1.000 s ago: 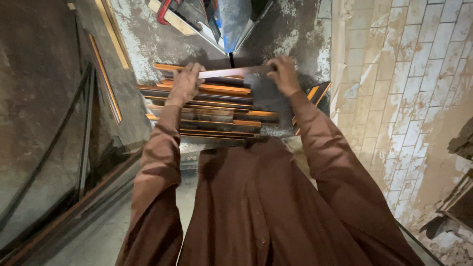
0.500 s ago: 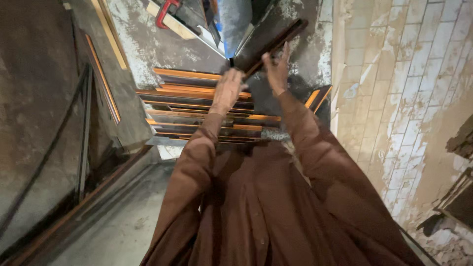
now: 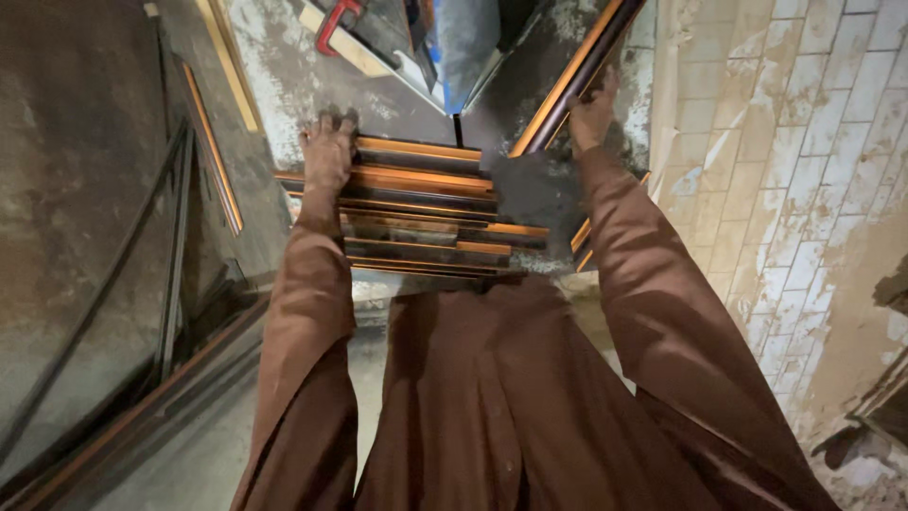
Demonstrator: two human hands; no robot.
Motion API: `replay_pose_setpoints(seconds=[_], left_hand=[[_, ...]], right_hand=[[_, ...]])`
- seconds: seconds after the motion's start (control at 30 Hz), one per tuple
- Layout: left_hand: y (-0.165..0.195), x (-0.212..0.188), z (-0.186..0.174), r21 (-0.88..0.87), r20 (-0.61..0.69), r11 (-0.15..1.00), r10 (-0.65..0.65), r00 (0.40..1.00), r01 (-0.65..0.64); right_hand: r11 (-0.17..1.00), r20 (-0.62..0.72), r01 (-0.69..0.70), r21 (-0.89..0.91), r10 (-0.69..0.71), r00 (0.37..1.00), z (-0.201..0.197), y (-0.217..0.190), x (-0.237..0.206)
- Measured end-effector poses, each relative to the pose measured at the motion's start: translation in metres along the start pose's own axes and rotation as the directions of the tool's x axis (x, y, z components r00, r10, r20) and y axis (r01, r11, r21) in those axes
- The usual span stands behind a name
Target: The person takes picture frame moulding strips from a storage rack, carries an armful of them to a workbench, and stacks and aligns the strips into neat piles on the bench next to a mitre saw.
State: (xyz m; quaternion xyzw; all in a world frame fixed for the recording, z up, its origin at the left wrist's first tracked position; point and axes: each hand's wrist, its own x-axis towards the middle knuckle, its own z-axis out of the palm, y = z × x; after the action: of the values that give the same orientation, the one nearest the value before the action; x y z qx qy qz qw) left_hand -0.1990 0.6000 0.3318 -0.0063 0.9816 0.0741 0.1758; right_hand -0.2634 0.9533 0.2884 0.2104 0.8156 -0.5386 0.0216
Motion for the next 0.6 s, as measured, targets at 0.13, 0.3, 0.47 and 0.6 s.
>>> replay_pose_setpoints(seconds=[0.13,0.3,0.47,0.6], left_hand=[[-0.002,0.004,0.005,0.138,-0.094,0.986,0.104,0.990,-0.091],[-0.018,0.004,0.008,0.083,-0.114,0.967,0.250,0.962,-0.242],[-0.028,-0.006,0.012,0.026,-0.114,0.937,0.348,0.931,-0.347],[-0.032,-0.024,0.019,0.011,-0.253,0.905,0.414,0.874,-0.426]], right_hand=[[0.942,0.009,0.062,0.330,-0.069,0.998,-0.023,0.011,-0.008],[0.875,0.071,0.140,0.463,-0.195,0.978,-0.044,0.045,-0.062],[0.653,0.235,-0.372,0.660,0.291,0.927,-0.045,0.069,-0.122],[0.423,0.543,-0.626,0.655,0.313,0.779,-0.038,0.078,-0.166]])
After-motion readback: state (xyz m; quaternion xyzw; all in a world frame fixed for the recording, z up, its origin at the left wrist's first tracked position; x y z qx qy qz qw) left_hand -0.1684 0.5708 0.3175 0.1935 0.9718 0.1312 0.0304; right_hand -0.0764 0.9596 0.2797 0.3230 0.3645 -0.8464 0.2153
